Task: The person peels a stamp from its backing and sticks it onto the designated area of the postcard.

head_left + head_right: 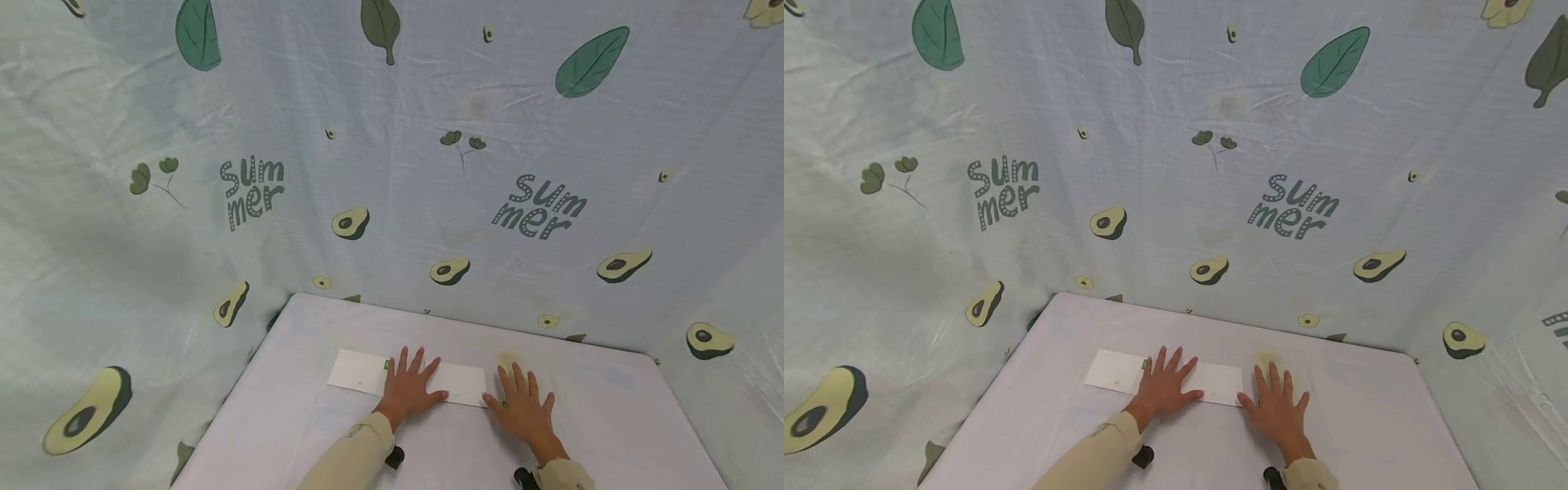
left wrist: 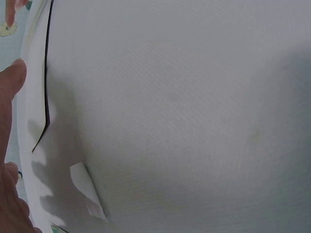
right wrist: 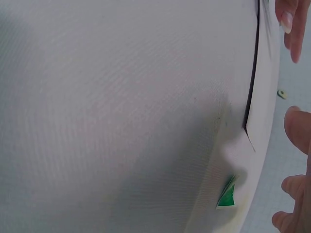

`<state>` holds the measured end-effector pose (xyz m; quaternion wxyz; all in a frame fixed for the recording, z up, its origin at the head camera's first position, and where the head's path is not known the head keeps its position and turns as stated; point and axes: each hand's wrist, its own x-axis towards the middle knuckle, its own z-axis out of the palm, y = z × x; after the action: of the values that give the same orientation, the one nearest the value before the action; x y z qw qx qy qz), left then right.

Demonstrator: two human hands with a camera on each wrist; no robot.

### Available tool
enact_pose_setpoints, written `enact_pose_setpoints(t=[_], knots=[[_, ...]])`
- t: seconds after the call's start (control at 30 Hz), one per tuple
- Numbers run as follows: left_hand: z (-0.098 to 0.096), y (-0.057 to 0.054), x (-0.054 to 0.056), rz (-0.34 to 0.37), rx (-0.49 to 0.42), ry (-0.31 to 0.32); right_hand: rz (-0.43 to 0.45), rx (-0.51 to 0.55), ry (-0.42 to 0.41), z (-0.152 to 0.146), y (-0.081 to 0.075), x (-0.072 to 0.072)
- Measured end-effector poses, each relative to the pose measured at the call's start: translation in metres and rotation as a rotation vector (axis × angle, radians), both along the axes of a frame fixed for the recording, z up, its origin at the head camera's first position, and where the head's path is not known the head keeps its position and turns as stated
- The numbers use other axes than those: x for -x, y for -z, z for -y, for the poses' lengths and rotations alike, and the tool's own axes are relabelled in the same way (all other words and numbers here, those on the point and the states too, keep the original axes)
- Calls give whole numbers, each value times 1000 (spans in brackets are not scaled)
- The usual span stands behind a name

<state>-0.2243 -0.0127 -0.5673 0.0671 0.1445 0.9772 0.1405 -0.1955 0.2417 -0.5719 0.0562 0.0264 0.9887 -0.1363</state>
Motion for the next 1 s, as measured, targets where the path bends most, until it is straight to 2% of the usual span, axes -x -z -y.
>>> enact_pose_setpoints(t=[0.13, 0.5, 0.83, 1.0], knots=[[-1, 5, 0, 11, -4, 13, -7, 19, -17, -3, 1, -1], [-2, 6, -2, 38, 48, 50, 15, 104, -72, -16, 9, 0], [-4, 9, -2, 65, 48, 39, 7, 131, -39, -33, 3, -10], [-3, 7, -2, 55, 48, 35, -16, 113, -73, -36, 4, -11]])
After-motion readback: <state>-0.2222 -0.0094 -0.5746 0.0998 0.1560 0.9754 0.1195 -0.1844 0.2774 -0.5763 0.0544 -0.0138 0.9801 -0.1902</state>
